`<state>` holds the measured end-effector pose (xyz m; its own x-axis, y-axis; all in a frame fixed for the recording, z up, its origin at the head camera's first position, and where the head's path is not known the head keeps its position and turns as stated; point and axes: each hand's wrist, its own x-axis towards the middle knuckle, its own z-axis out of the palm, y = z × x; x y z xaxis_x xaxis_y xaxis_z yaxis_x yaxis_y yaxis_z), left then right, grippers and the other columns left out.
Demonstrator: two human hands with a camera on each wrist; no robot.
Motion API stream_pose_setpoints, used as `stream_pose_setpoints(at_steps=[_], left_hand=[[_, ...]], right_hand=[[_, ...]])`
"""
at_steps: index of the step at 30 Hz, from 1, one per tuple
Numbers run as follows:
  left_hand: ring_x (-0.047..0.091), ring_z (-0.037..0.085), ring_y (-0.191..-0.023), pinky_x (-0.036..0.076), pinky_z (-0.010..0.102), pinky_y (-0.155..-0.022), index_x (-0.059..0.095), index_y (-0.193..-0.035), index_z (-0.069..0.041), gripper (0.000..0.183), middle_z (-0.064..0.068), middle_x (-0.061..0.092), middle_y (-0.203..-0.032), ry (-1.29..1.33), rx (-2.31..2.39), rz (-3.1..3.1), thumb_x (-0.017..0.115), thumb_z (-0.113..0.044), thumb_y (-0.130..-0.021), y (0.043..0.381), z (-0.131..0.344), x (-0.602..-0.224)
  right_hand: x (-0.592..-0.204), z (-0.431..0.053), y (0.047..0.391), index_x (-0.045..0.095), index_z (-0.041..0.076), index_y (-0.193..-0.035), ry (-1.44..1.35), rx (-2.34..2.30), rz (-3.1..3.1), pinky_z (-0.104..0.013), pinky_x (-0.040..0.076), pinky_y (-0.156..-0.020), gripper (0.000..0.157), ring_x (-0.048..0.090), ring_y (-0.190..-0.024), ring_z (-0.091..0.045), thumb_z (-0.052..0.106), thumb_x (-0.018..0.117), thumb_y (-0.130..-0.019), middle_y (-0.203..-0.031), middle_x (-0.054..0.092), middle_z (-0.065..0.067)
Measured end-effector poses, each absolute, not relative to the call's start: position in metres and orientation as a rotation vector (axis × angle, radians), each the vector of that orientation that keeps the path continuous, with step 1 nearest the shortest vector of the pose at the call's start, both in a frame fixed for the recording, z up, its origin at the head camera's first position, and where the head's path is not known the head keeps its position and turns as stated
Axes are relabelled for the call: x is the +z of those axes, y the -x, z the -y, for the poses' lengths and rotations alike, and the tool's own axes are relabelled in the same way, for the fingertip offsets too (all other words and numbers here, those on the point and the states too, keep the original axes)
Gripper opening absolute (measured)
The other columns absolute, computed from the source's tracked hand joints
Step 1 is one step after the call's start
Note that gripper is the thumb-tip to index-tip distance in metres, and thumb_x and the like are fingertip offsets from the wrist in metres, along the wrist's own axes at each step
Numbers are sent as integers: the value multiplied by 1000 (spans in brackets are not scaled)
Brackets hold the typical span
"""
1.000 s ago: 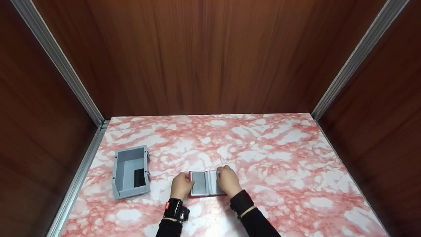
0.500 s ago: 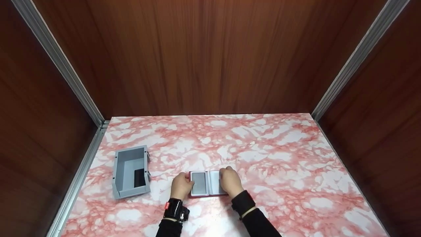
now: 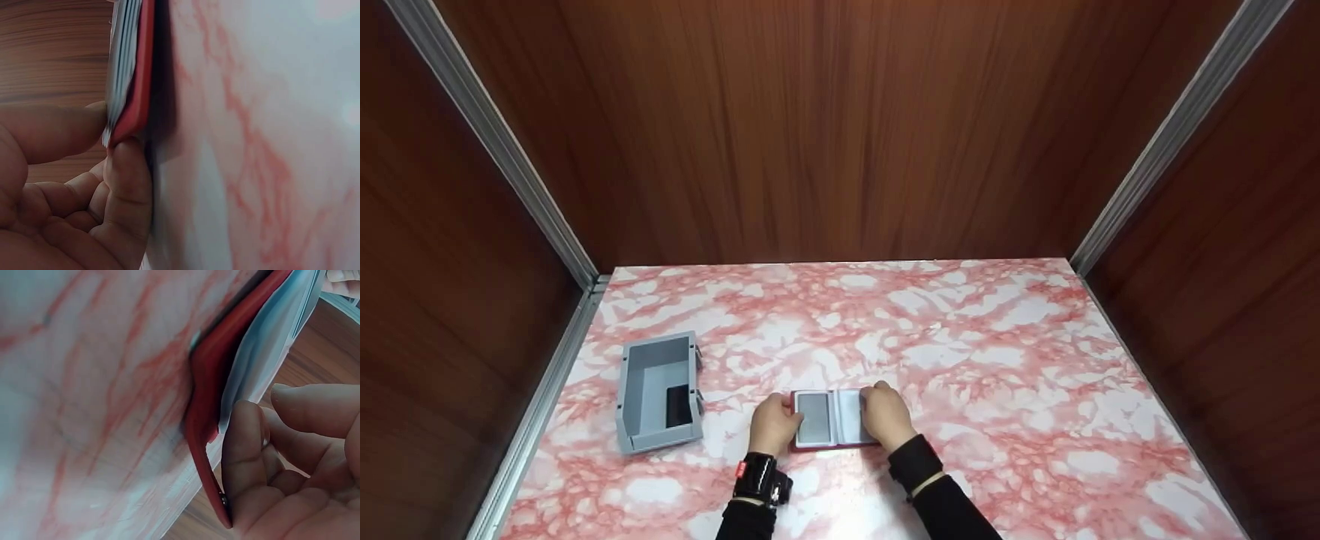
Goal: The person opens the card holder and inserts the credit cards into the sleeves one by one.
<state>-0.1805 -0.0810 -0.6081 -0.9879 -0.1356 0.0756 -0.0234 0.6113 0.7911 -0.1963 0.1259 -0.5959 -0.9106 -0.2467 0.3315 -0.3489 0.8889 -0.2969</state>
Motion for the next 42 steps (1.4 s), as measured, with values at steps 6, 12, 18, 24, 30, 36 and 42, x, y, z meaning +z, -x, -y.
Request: stream_pose_setpoints(at_steps=[6,12,18,24,30,36,42], left_hand=[[61,23,-70,51,40,-70,64,-91,4,23,6,63,-73,-127,-1318,2693,76,-2,-73,180,81,-608],[63,25,-72,51,41,-71,64,-91,4,22,7,65,-75,-117,-1318,2697,76,-2,-74,180,81,-607],[62,24,-72,51,40,-71,63,-92,4,23,7,65,-75,-124,-1323,2704,76,-2,-74,179,81,-606],[61,23,-71,51,40,-71,63,-91,3,23,6,64,-74,-129,-1329,2699,77,-2,-74,180,81,-608],[61,23,-70,51,39,-70,63,-91,3,23,6,64,-74,-134,-1335,2703,77,-1,-74,180,81,-608],[60,22,-70,51,39,-70,63,-90,2,21,5,63,-73,-147,-1332,2706,77,-2,-74,179,80,-606],[60,23,-71,50,40,-70,63,-90,3,21,5,63,-73,-138,-1321,2715,75,-3,-74,180,80,-606]], right_hand=[[-596,-127,196,71,0,-81,-457,530,2770,-45,52,-59,4,60,-64,-35,-2,69,-83,-73,54,-14],[-596,-129,195,72,4,-83,-471,540,2807,-42,53,-60,5,62,-67,-33,-1,70,-83,-75,56,-12],[-595,-131,194,72,5,-80,-515,549,2790,-41,52,-62,6,61,-70,-32,-1,71,-82,-73,55,-10],[-595,-130,192,75,6,-81,-523,563,2781,-41,50,-61,6,58,-67,-31,1,73,-80,-74,51,-8],[-596,-130,190,76,5,-80,-530,590,2738,-39,49,-63,5,55,-70,-29,1,75,-78,-78,52,-6],[-596,-129,190,76,4,-80,-553,591,2722,-38,51,-66,5,58,-76,-30,1,76,-77,-84,58,-6],[-595,-129,190,75,5,-77,-628,552,2689,-38,53,-70,5,60,-80,-30,0,78,-76,-87,62,-8]])
